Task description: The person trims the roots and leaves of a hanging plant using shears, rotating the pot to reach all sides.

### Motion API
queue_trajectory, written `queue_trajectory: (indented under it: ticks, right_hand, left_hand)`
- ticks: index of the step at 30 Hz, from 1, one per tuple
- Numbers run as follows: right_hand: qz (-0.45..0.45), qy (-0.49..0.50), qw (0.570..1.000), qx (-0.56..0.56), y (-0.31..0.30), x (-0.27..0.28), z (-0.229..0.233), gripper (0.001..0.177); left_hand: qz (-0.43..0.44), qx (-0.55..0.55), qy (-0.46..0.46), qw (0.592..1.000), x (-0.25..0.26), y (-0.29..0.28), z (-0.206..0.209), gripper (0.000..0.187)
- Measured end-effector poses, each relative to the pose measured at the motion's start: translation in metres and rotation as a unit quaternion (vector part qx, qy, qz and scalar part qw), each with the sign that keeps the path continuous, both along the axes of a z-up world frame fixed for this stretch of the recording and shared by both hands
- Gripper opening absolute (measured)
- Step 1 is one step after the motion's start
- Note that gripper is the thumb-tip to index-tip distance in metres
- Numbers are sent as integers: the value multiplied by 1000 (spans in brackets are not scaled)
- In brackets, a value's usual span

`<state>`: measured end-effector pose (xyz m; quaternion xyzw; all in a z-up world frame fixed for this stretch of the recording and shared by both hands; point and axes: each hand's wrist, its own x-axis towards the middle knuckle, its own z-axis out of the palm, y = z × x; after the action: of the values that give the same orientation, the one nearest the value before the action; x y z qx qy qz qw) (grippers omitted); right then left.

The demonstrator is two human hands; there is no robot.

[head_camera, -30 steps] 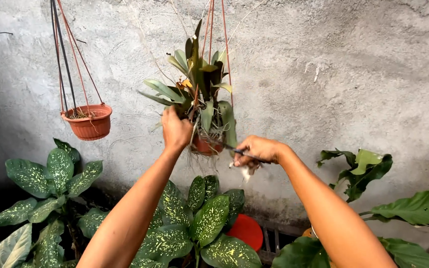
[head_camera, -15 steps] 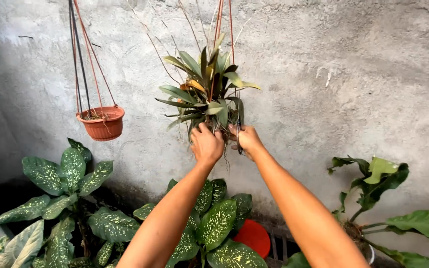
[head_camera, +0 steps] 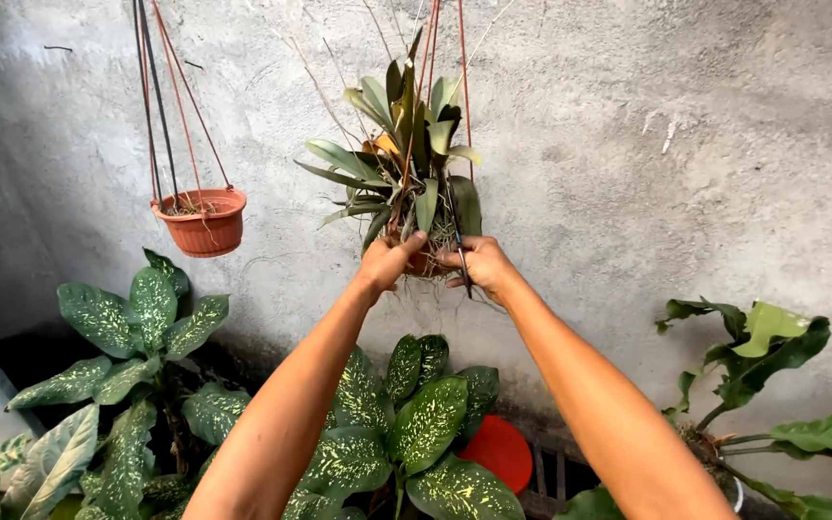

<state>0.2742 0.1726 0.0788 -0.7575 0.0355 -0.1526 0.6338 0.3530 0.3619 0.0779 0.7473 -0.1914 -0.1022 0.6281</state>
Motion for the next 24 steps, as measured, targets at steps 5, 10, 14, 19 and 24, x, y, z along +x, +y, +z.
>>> queue_trajectory:
  ticks: [5, 10, 14, 19, 24]
  right_hand:
    - [17, 1, 1000, -25, -16, -4, -6, 28]
    - [-35, -32, 993, -105, -20, -24, -7, 31]
    - [-124, -89, 972, -177, -40, -31, -17, 38]
    - [-103, -91, 990, -33, -43, -36, -18, 43]
    - [-60, -36, 997, 18, -31, -30, -24, 40]
  left_hand:
    - [39, 83, -224, 970, 6, -14, -19, 65]
    - [85, 121, -268, 952, 1, -17, -15, 43]
    - [69, 111, -289, 948, 10, -14, -24, 37]
    - [79, 112, -312, 940, 23, -12, -40, 50]
    - [-20, 194, -80, 978, -21, -4, -29, 49]
